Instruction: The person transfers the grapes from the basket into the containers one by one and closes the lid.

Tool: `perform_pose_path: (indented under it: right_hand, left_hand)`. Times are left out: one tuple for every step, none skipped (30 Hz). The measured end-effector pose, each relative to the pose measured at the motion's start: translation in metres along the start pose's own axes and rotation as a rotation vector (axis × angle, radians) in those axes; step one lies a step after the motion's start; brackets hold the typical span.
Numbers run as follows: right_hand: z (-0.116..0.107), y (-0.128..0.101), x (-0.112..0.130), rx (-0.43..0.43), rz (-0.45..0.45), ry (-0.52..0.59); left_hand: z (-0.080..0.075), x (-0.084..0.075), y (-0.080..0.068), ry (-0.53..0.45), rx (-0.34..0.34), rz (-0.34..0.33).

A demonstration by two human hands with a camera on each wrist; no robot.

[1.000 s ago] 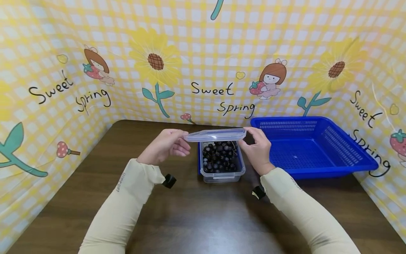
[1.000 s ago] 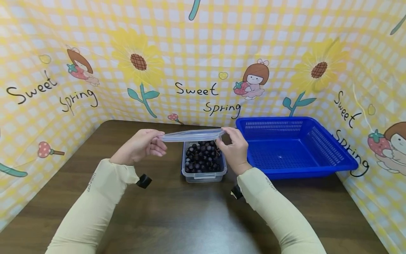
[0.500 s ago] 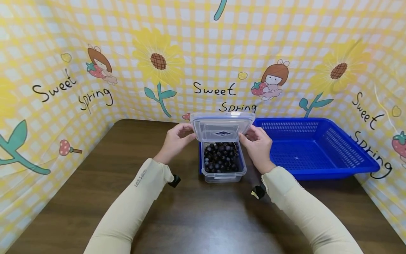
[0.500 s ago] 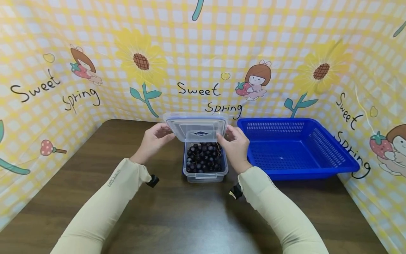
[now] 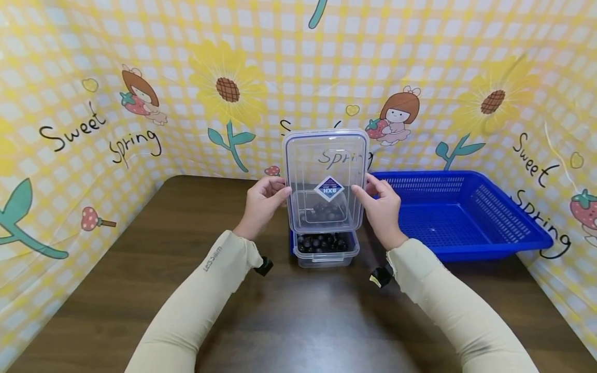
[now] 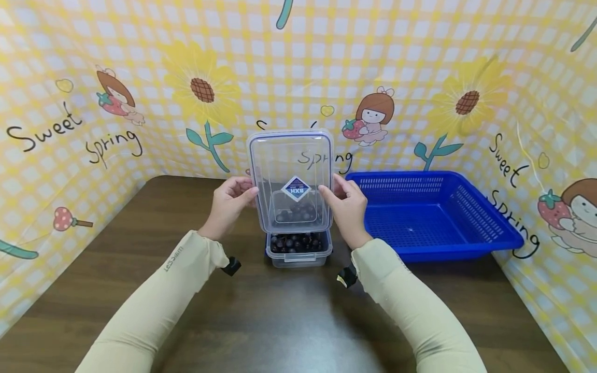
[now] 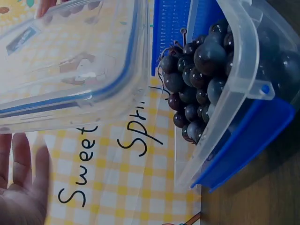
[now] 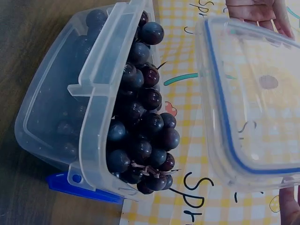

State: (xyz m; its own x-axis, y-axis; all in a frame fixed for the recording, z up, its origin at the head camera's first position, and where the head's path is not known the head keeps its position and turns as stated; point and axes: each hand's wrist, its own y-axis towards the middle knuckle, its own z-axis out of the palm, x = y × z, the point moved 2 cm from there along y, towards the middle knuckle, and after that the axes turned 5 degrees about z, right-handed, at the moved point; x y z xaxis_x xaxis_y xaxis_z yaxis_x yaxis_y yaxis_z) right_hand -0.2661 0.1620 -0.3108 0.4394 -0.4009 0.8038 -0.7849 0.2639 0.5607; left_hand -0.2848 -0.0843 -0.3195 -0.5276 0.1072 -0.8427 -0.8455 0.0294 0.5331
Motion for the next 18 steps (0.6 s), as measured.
perform_pose_path:
  right_hand:
    - [0.000,0.001,0.000,0.009,0.021,-0.003]
    - [-0.001,0.002,0.000,0.019,0.047,-0.005]
    - [-0.001,0.003,0.000,0.033,0.083,-0.002]
    - [0.000,0.005,-0.001,0.055,0.127,0.008]
    - [0.001,0.006,-0.001,0.076,0.182,0.026]
    - [0.001,0.008,-0.002,0.100,0.245,0.042]
    - [0.002,0.009,-0.003,0.129,0.313,0.059]
    - [0.002,0.011,-0.004,0.160,0.384,0.079]
    - [0.003,0.012,-0.005,0.189,0.454,0.092]
    - [0.003,0.013,-0.005,0.215,0.510,0.096]
    - [0.003,0.014,-0.006,0.234,0.562,0.099]
    - [0.004,0.015,-0.006,0.254,0.606,0.095]
    - [0.004,0.016,-0.006,0.269,0.640,0.099]
    - [0.004,0.016,-0.006,0.280,0.668,0.103]
    - [0.004,0.016,-0.006,0.282,0.689,0.103]
    - [0.004,0.016,-0.006,0.286,0.705,0.111]
    - [0.004,0.016,-0.005,0.287,0.725,0.123]
    - [0.004,0.016,-0.005,0.289,0.741,0.137]
  left_hand:
    - [0.001,0.000,0.001,-0.004,-0.004,-0.044]
    - [0.002,0.000,0.002,-0.012,-0.008,-0.092]
    - [0.003,0.000,0.003,-0.015,-0.012,-0.144]
    - [0.003,0.000,0.003,-0.016,-0.018,-0.195]
    - [0.003,0.000,0.004,-0.015,-0.023,-0.247]
    - [0.003,0.000,0.005,-0.013,-0.029,-0.300]
    - [0.004,0.000,0.005,-0.012,-0.035,-0.351]
    - [0.004,0.000,0.006,-0.012,-0.040,-0.399]
    - [0.004,0.000,0.006,-0.009,-0.049,-0.443]
    - [0.004,0.001,0.007,-0.005,-0.060,-0.479]
    - [0.004,0.001,0.007,-0.007,-0.071,-0.509]
    - [0.004,0.001,0.008,-0.011,-0.088,-0.536]
    - [0.005,0.001,0.008,-0.020,-0.103,-0.557]
    - [0.005,0.002,0.009,-0.026,-0.119,-0.574]
    - [0.006,0.002,0.009,-0.033,-0.134,-0.587]
    - [0.006,0.002,0.009,-0.041,-0.147,-0.600]
    - [0.007,0.002,0.009,-0.051,-0.158,-0.612]
    - [0.007,0.002,0.009,-0.061,-0.168,-0.623]
